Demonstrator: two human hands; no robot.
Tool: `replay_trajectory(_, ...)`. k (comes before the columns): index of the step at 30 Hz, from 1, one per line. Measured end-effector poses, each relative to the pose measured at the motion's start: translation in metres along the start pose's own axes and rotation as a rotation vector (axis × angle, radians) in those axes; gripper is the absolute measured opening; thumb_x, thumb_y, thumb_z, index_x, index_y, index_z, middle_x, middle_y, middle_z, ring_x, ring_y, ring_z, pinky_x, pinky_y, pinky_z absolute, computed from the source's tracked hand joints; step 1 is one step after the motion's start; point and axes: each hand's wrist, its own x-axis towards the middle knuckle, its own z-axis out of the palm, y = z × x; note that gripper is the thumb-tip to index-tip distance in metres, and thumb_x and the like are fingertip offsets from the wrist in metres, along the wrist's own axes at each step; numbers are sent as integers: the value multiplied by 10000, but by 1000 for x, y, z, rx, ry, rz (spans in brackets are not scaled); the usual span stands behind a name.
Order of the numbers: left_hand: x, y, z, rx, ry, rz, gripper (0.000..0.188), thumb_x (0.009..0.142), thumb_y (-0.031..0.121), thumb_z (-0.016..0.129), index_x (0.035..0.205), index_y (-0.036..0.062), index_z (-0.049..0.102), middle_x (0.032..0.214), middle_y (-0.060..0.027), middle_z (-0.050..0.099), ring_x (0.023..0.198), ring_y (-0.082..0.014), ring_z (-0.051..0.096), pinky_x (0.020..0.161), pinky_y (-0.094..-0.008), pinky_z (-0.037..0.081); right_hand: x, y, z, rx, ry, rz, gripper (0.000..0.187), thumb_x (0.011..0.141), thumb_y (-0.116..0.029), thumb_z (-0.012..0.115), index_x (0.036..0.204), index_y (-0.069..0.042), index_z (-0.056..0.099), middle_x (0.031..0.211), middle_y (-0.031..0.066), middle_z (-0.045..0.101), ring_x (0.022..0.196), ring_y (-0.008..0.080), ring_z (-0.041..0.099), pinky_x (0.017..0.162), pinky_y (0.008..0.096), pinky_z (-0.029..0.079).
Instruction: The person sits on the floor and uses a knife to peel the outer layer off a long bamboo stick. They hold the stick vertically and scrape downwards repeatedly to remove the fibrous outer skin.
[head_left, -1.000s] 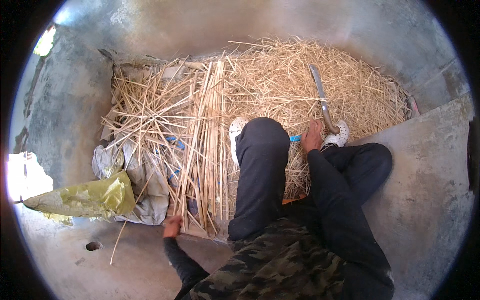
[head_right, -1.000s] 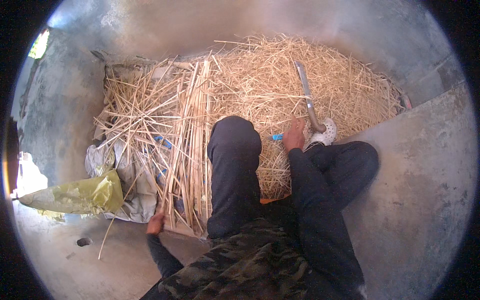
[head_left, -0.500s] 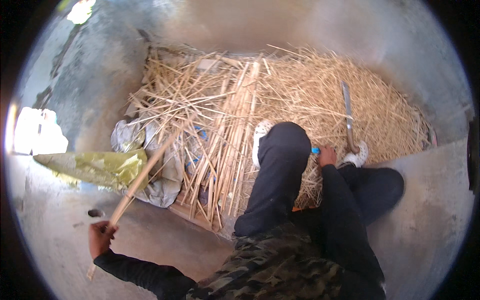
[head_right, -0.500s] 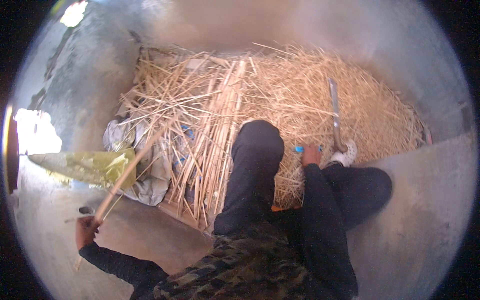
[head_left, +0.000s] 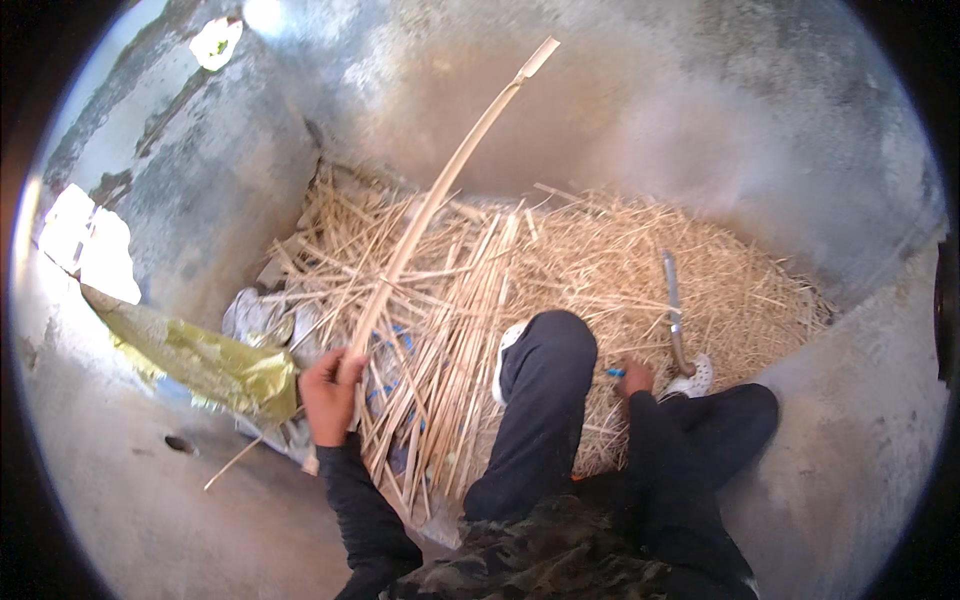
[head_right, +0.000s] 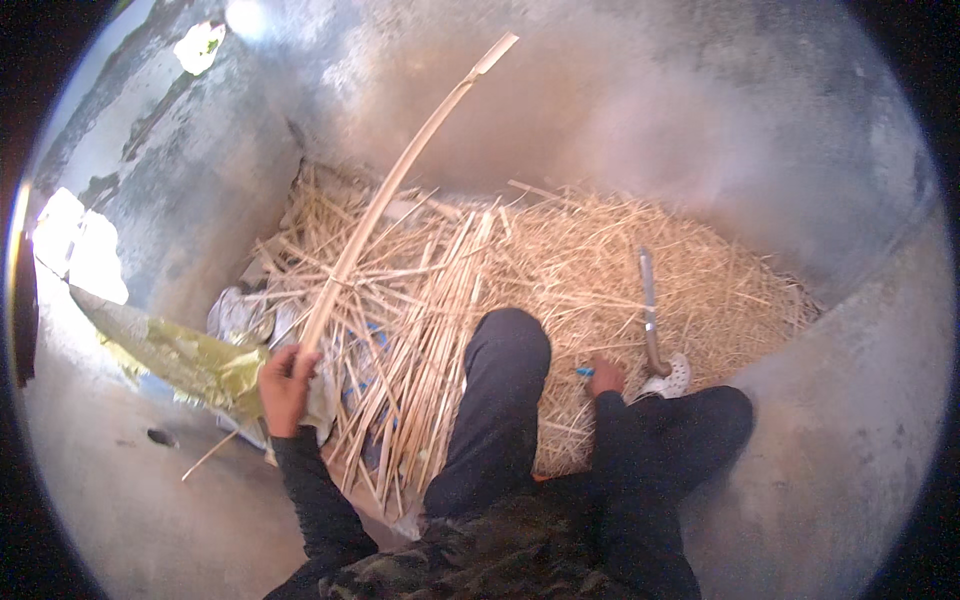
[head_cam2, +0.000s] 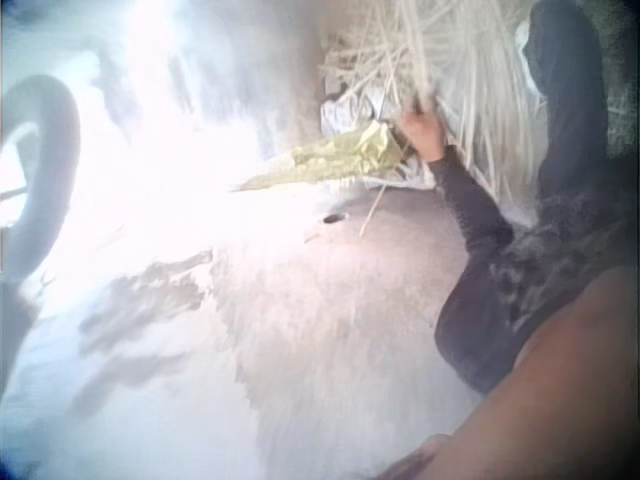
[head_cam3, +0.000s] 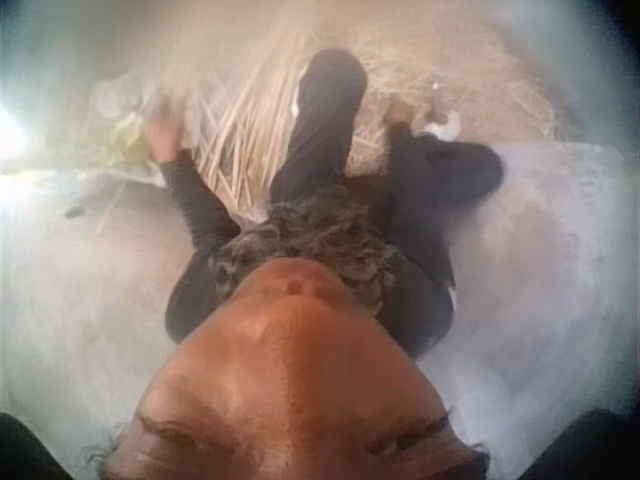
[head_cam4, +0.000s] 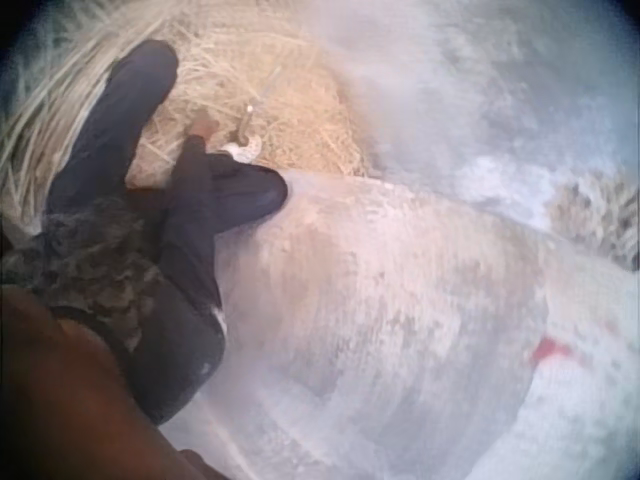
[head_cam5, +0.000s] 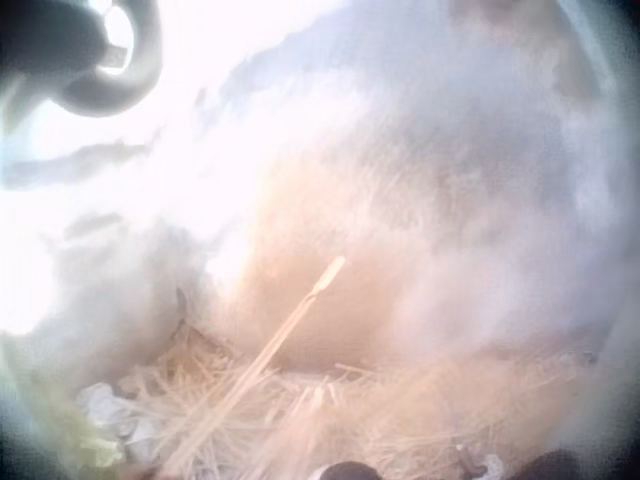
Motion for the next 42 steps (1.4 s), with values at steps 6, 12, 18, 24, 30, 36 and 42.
replay_trajectory(6, -22, 29, 90, -255, -101, 35, 258, 857, 169, 683, 999, -45, 657, 713, -29, 638, 632, -80, 564, 576, -234, 440, -7, 11, 7, -101, -99, 128, 271, 764, -112, 664, 1029, -101, 610, 1012, 143, 632, 1031, 364, 558, 913, 464, 425)
replay_trajectory(12, -34, 27, 98, -364, -192, -14, 284, 849, 143, 702, 1029, -69, 647, 736, -51, 652, 626, -80, 586, 549, -228, 456, -11, -29, -38, 116, -37, 144, 273, 755, -106, 667, 1014, -49, 605, 1031, 175, 616, 1019, 361, 562, 885, 472, 436)
replay_trajectory(18, -43, 41, 125, -568, -213, -68, 300, 868, 142, 686, 1058, -84, 627, 773, -38, 656, 623, -53, 574, 516, -190, 430, 12, -20, -40, 536, 402, 172, 345, 738, -89, 690, 1073, -49, 617, 877, 162, 594, 811, 333, 581, 704, 426, 463)
replay_trajectory(24, -39, 53, 120, -640, -199, -102, 308, 877, 153, 680, 1079, -74, 625, 791, -35, 654, 630, -47, 573, 525, -178, 438, -52, -86, -152, 301, 177, 27, 258, 771, -127, 678, 1022, -71, 656, 1132, 170, 571, 1001, 359, 573, 850, 428, 458)
replay_trajectory(30, -28, 95, 136, -897, -90, -7, 312, 896, 181, 668, 1097, -54, 630, 765, -31, 627, 612, -35, 531, 530, -168, 413, -83, -36, -248, -27, 442, -7, 280, 834, -146, 615, 1085, -23, 588, 1228, 242, 485, 1035, 398, 542, 865, 448, 443)
replay_trajectory(36, -20, 142, 154, -1090, -24, 86, 277, 914, 201, 642, 1066, -31, 633, 752, -20, 606, 640, -60, 543, 585, -190, 448, -109, -36, -331, 201, 672, -85, 268, 900, -168, 556, 1049, 53, 521, 1153, 234, 493, 979, 388, 554, 844, 447, 440)
replay_trajectory(42, -32, 157, 162, -1195, -223, 88, 338, 923, 176, 623, 1172, -34, 535, 801, -61, 627, 649, -94, 582, 590, -207, 479, -139, -66, -334, 901, 382, 271, 277, 885, -141, 578, 1100, 23, 513, 1108, 219, 496, 985, 384, 568, 838, 458, 461)
